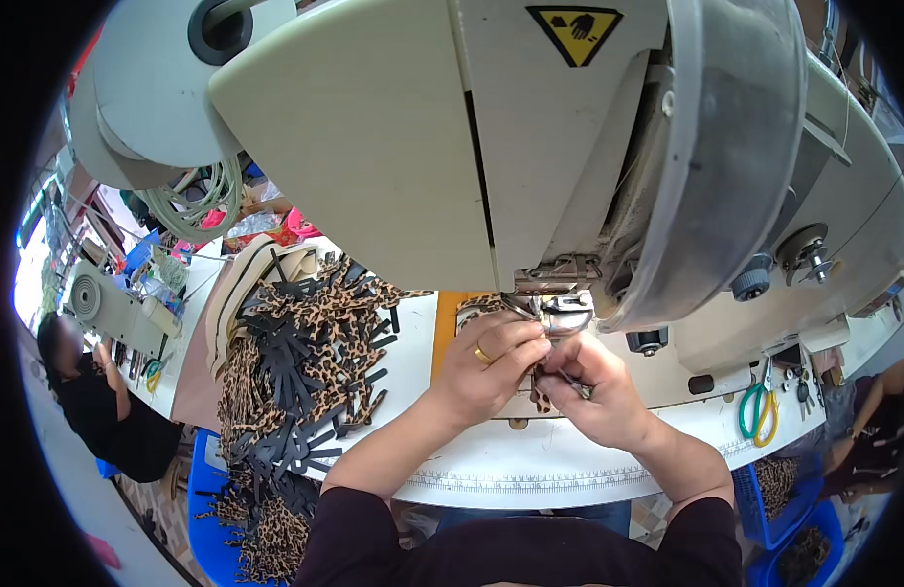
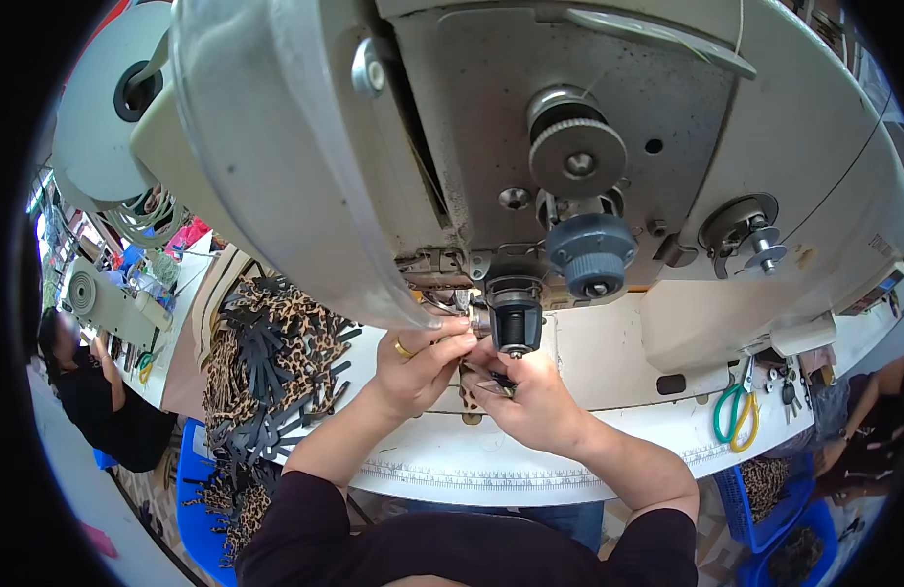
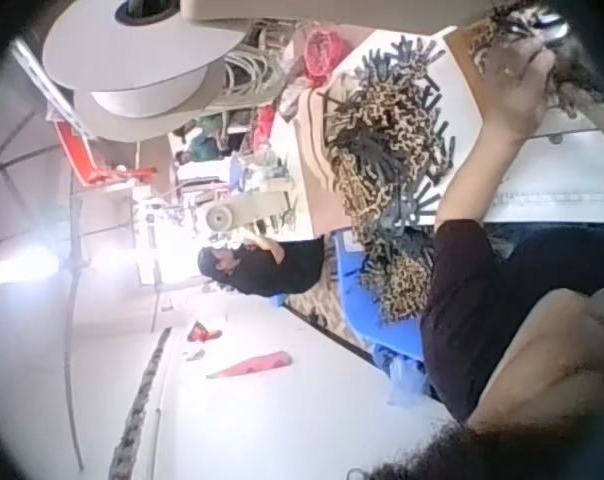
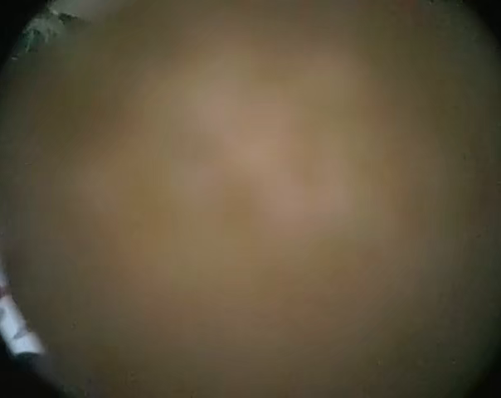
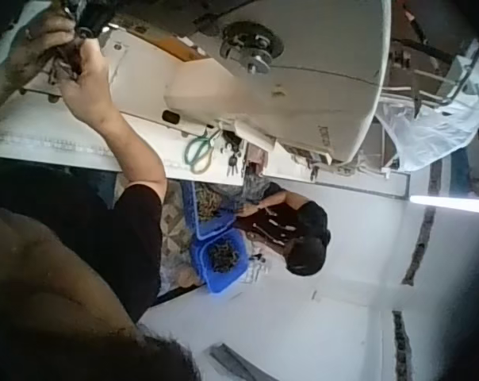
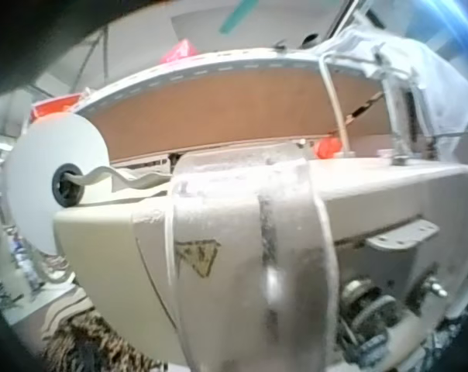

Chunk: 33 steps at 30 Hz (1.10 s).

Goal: The person sews patterned fabric pieces using a sewing machine, guiding the pieces under the presser foot and trimming the threads with snips.

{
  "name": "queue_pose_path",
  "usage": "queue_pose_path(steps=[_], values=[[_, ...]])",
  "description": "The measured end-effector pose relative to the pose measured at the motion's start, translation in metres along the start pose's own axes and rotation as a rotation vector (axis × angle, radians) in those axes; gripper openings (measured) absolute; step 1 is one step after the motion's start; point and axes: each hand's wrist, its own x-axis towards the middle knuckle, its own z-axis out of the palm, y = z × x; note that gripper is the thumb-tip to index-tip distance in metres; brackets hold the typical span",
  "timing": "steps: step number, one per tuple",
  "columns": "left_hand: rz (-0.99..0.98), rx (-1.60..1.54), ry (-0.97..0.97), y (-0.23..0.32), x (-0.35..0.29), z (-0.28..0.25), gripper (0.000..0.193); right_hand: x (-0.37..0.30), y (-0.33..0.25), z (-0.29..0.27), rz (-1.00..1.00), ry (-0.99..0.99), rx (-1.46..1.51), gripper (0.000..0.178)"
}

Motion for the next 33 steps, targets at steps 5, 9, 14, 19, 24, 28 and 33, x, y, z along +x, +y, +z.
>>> queue_pose_path(steps=[5,9,14,19,24,28,33], values=[[-0.009,-0.008,0.045,-0.001,-0.002,-0.002,0.023,0.008,0.005,-0.01,-0.077,0.01,-0.286,0.032],[-0.058,-0.023,0.038,-0.004,-0.008,-0.004,0.032,0.012,0.01,-0.01,-0.157,0.06,-0.445,0.035],[-0.064,-0.063,0.002,-0.007,-0.004,-0.006,0.027,0.01,0.007,-0.007,-0.141,0.104,-0.297,0.012],[-0.376,-0.25,-0.14,0.001,-0.003,-0.019,0.027,0.009,-0.003,-0.004,0.305,0.016,0.211,0.001],[-0.724,-0.797,-0.195,0.009,0.006,-0.028,0.029,0.007,-0.002,-0.003,0.248,0.058,0.099,0.002],[-0.781,-0.713,-0.215,0.013,0.007,-0.025,0.029,0.003,0.002,-0.004,0.138,0.103,0.055,0.006],[-0.748,-0.608,-0.119,0.015,0.004,-0.014,0.026,0.002,0.001,-0.008,0.13,0.101,0.053,0.009]])
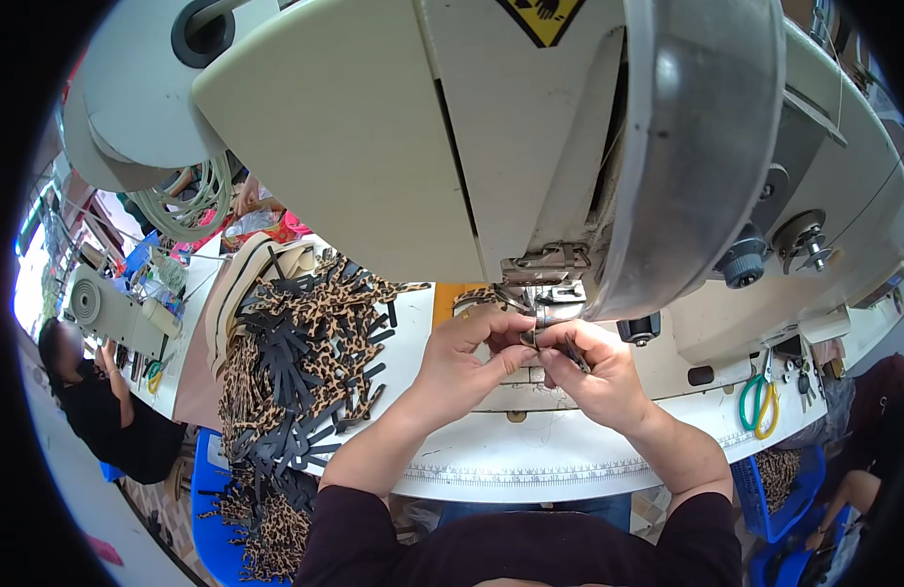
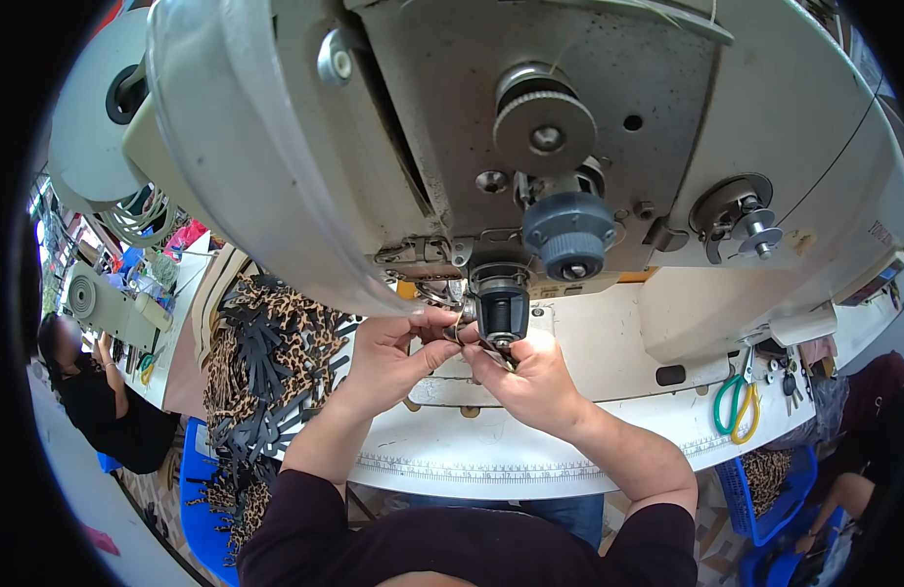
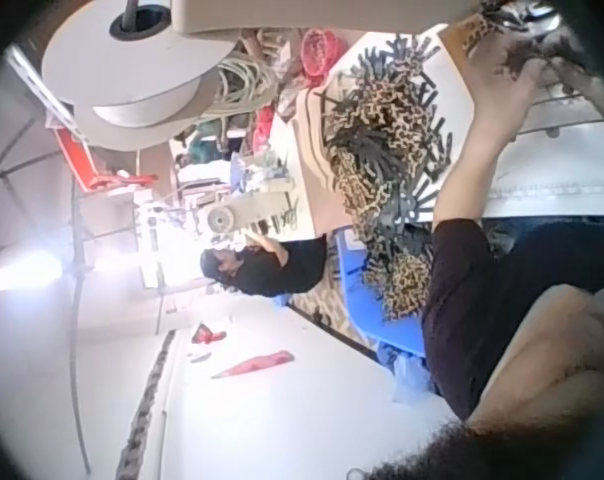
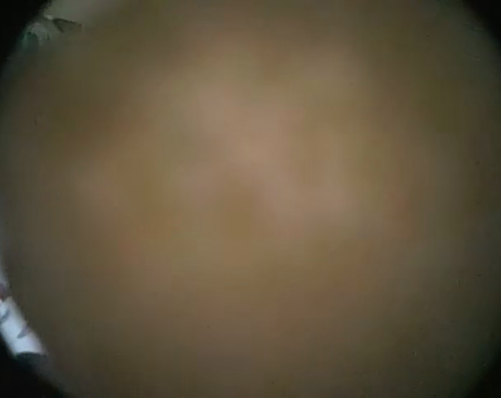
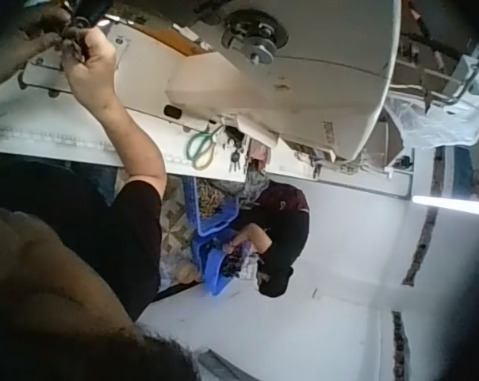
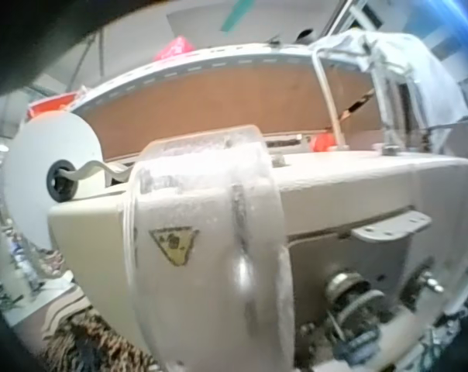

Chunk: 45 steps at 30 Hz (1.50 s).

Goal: The person sews patterned fabric pieces using a sewing machine, guiding the pieces under the presser foot and trimming the threads with snips.

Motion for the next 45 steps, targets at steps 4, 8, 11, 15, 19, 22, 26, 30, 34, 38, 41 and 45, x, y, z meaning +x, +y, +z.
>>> queue_pose_path(steps=[4,8,11,15,19,22,26,30,34,38,41,45], values=[[0.093,0.051,0.081,-0.003,0.003,0.007,0.024,-0.002,0.004,-0.008,0.001,0.026,-0.027,0.012],[0.225,0.18,0.232,-0.006,0.008,0.014,0.019,-0.002,0.006,-0.017,-0.044,0.031,-0.098,0.012],[0.402,0.372,0.292,-0.009,0.012,0.018,0.017,-0.001,0.009,-0.019,-0.07,0.026,-0.097,0.012],[0.596,0.456,0.298,-0.022,0.011,0.021,0.02,0.0,0.008,-0.018,-0.127,0.091,-0.12,0.01],[0.673,0.482,0.274,-0.027,0.016,0.026,0.029,0.0,0.011,-0.017,-0.239,0.087,-0.288,0.007],[0.683,0.469,0.288,-0.031,0.017,0.029,0.032,0.001,0.011,-0.016,-0.216,0.093,-0.236,0.003],[0.71,0.473,0.274,-0.034,0.017,0.033,0.033,0.002,0.009,-0.013,-0.221,0.096,-0.241,0.003],[0.708,0.48,0.27,-0.034,0.017,0.032,0.033,0.001,0.009,-0.008,-0.145,0.12,-0.181,0.004],[0.684,0.456,0.215,-0.03,0.016,0.024,0.034,0.003,0.011,-0.005,-0.177,0.138,-0.18,0.005],[0.71,0.509,0.176,-0.03,0.017,0.017,0.034,0.004,0.009,-0.003,-0.177,0.147,-0.158,0.005],[0.726,0.538,0.179,-0.033,0.015,0.013,0.033,0.005,0.008,-0.001,-0.162,0.135,-0.162,0.005],[0.74,0.592,0.193,-0.031,0.014,0.011,0.03,0.004,0.017,0.0,-0.222,0.155,-0.191,0.005]])
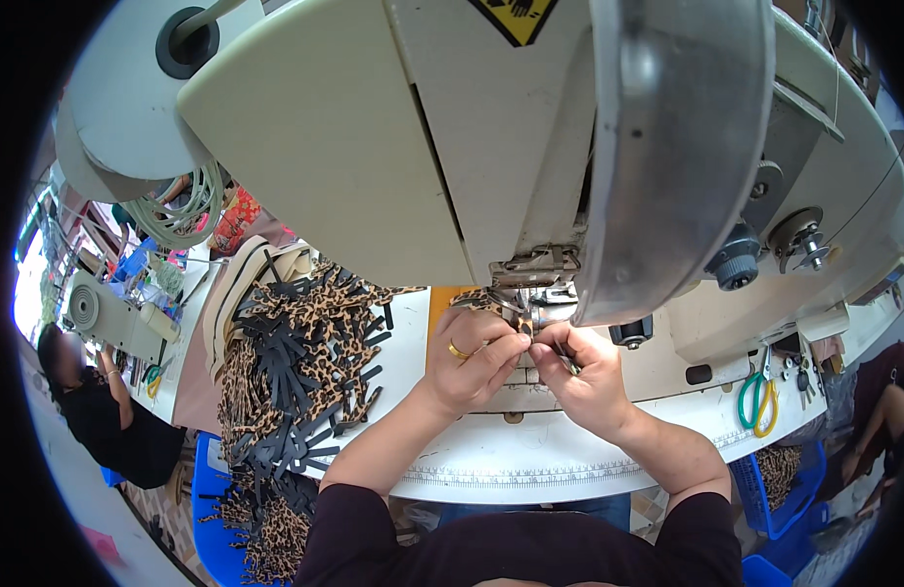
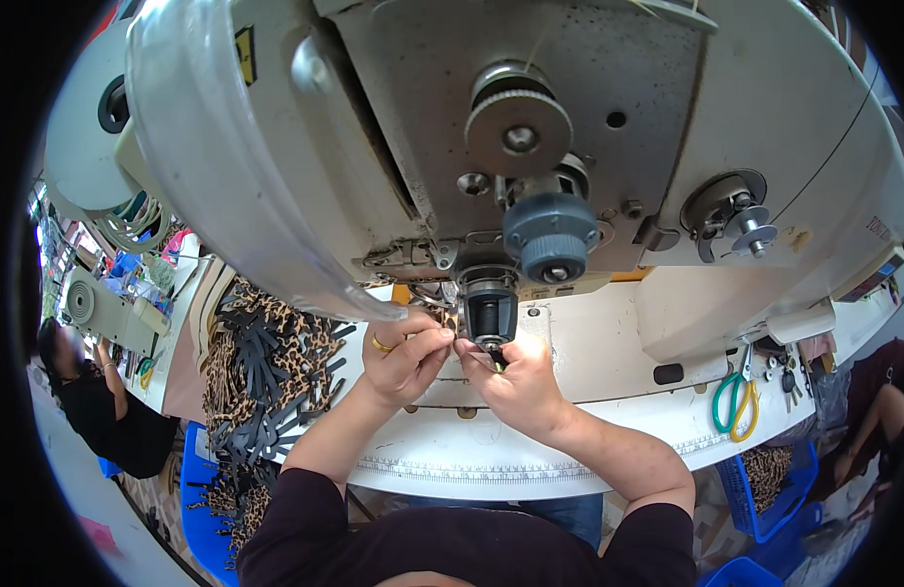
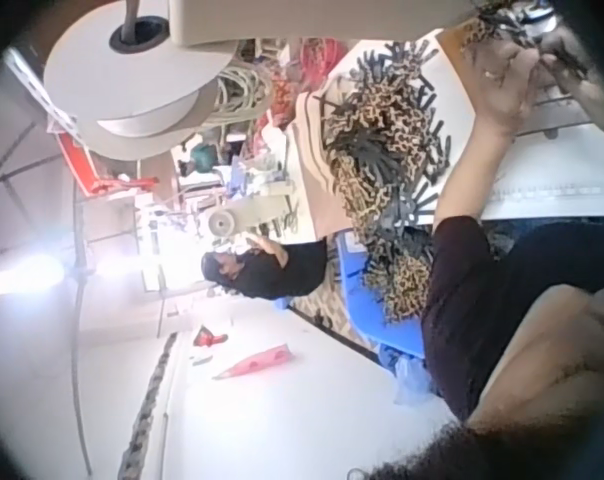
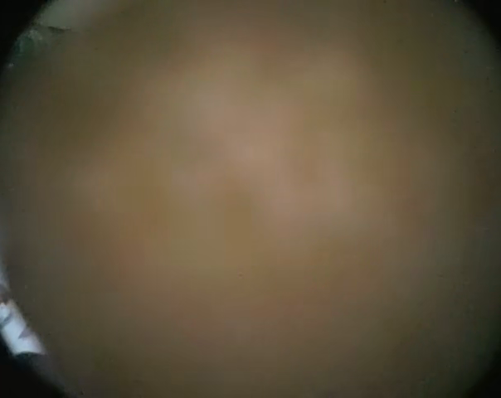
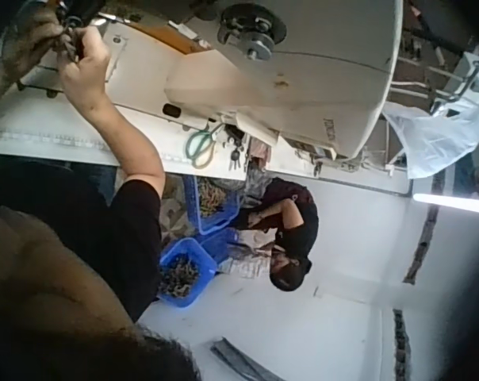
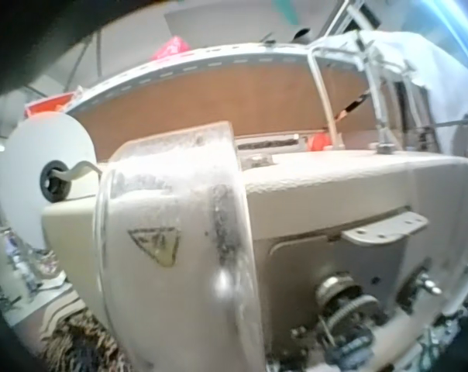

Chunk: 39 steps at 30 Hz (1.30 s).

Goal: The person sews patterned fabric pieces using a sewing machine, guiding the pieces under the presser foot and trimming the threads with snips.

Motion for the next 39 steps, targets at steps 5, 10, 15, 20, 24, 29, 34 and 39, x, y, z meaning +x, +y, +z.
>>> queue_pose_path(steps=[5,10,15,20,24,29,34,39], values=[[-0.005,0.063,0.023,-0.001,0.007,-0.004,0.027,0.0,-0.005,-0.001,-0.007,0.006,-0.07,0.004],[-0.126,0.015,0.032,0.005,0.012,-0.004,0.021,0.001,-0.003,-0.004,-0.05,0.027,-0.052,0.006],[-0.288,-0.003,-0.051,0.009,0.019,-0.009,0.017,0.001,0.002,-0.008,-0.081,0.0,-0.076,0.014],[-0.44,-0.136,-0.137,0.012,0.019,-0.015,0.018,-0.001,-0.003,-0.011,-0.088,-0.07,-0.199,0.027],[-0.325,-0.024,-0.145,0.013,0.021,-0.015,0.018,-0.003,-0.002,-0.012,-0.156,-0.107,-0.336,0.039],[-0.237,0.044,-0.117,0.014,0.023,-0.014,0.02,-0.002,-0.005,-0.012,-0.166,-0.108,-0.324,0.044],[-0.194,0.117,-0.13,0.01,0.023,-0.015,0.02,0.002,-0.008,-0.012,-0.171,-0.14,-0.344,0.047],[-0.197,0.15,-0.098,0.008,0.017,-0.013,0.019,0.002,-0.011,-0.02,-0.1,-0.174,-0.408,0.044]])
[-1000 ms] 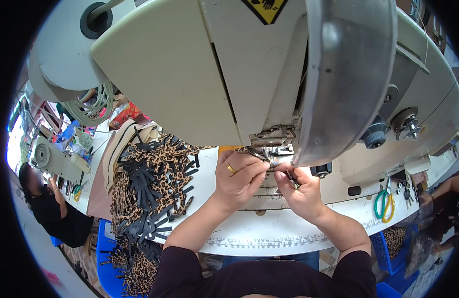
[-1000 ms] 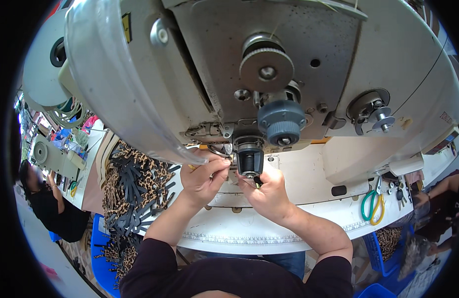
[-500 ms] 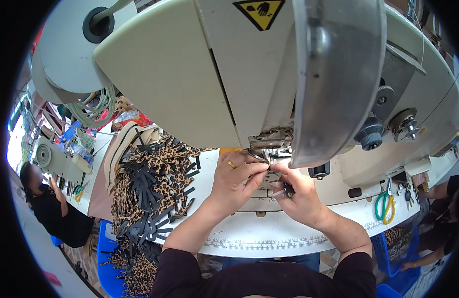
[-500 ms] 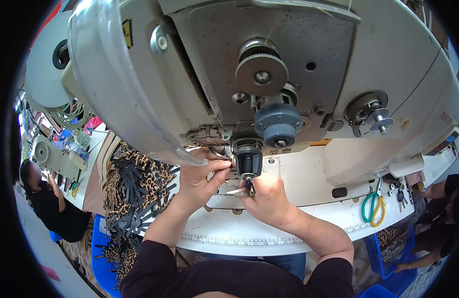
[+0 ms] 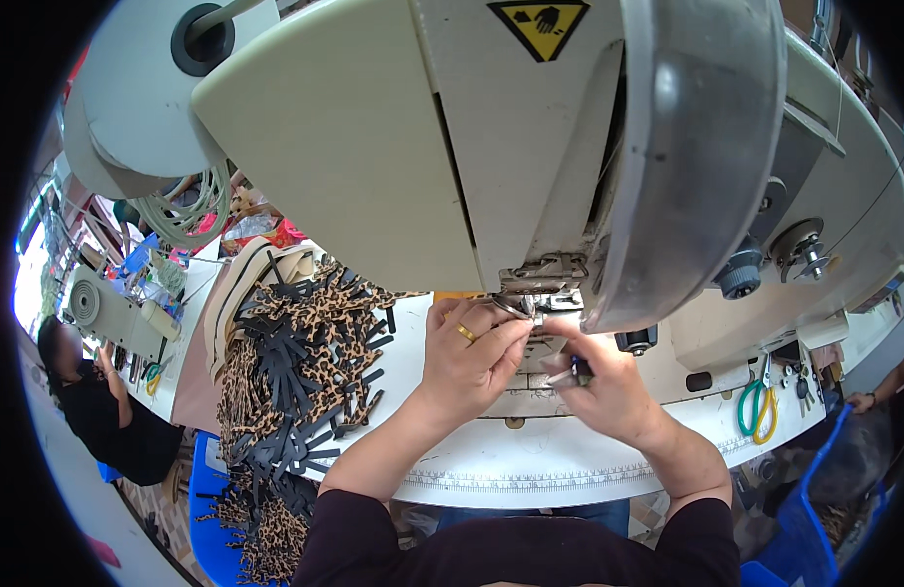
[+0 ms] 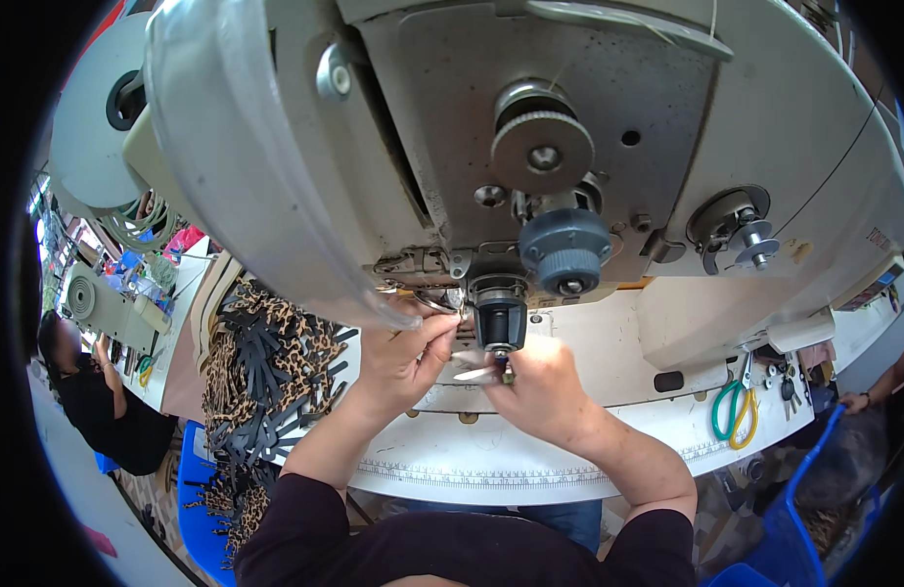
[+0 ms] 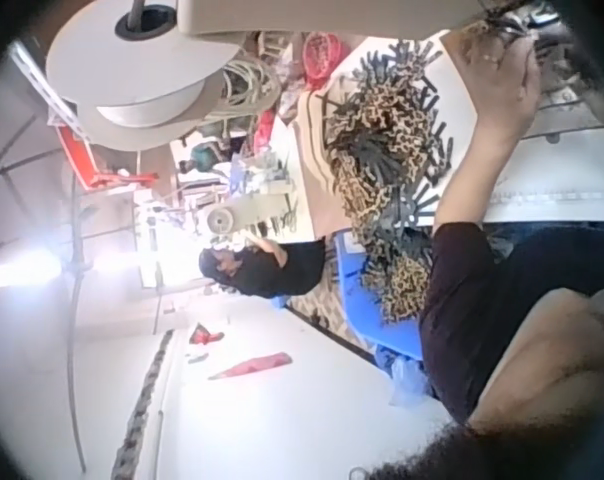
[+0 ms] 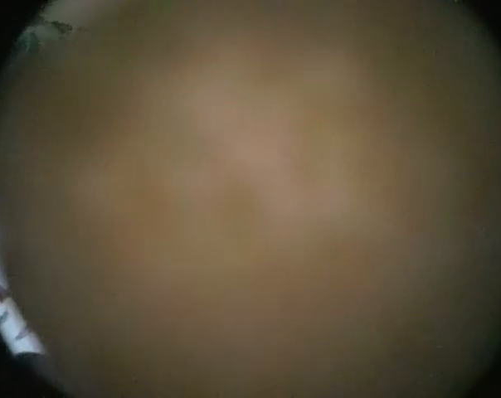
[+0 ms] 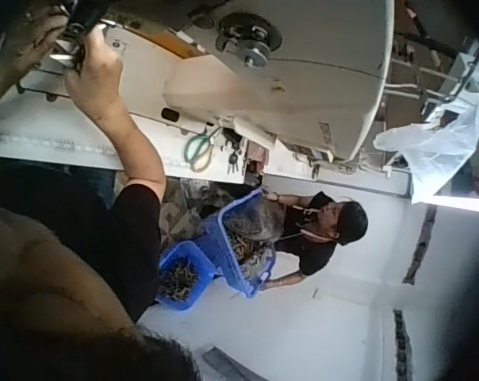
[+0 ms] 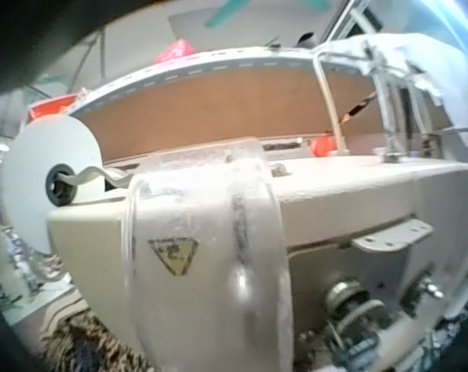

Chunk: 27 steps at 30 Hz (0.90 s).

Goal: The person sews patterned fabric pieces using a sewing machine, guiding the pieces under the presser foot and trimming the threads with snips.

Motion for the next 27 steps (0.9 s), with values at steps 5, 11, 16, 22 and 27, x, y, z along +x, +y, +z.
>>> queue_pose_path(steps=[5,11,16,22,27], values=[[-0.038,-0.07,0.006,-0.001,-0.007,-0.001,0.016,0.004,0.0,-0.011,-0.042,0.192,-0.102,0.022],[-0.572,-0.627,0.104,-0.014,-0.008,0.011,0.015,0.002,0.0,-0.015,0.014,0.36,-0.147,0.01],[-0.672,-0.947,-0.307,-0.026,0.004,0.008,0.016,0.003,0.009,-0.027,0.069,0.279,0.0,0.015],[-0.217,-0.408,-0.042,-0.017,-0.008,-0.003,0.023,0.0,-0.012,-0.024,-0.044,0.454,0.522,0.01],[0.017,-0.046,0.019,-0.003,-0.002,-0.011,0.025,0.006,-0.001,-0.012,-0.219,0.196,-0.071,0.022]])
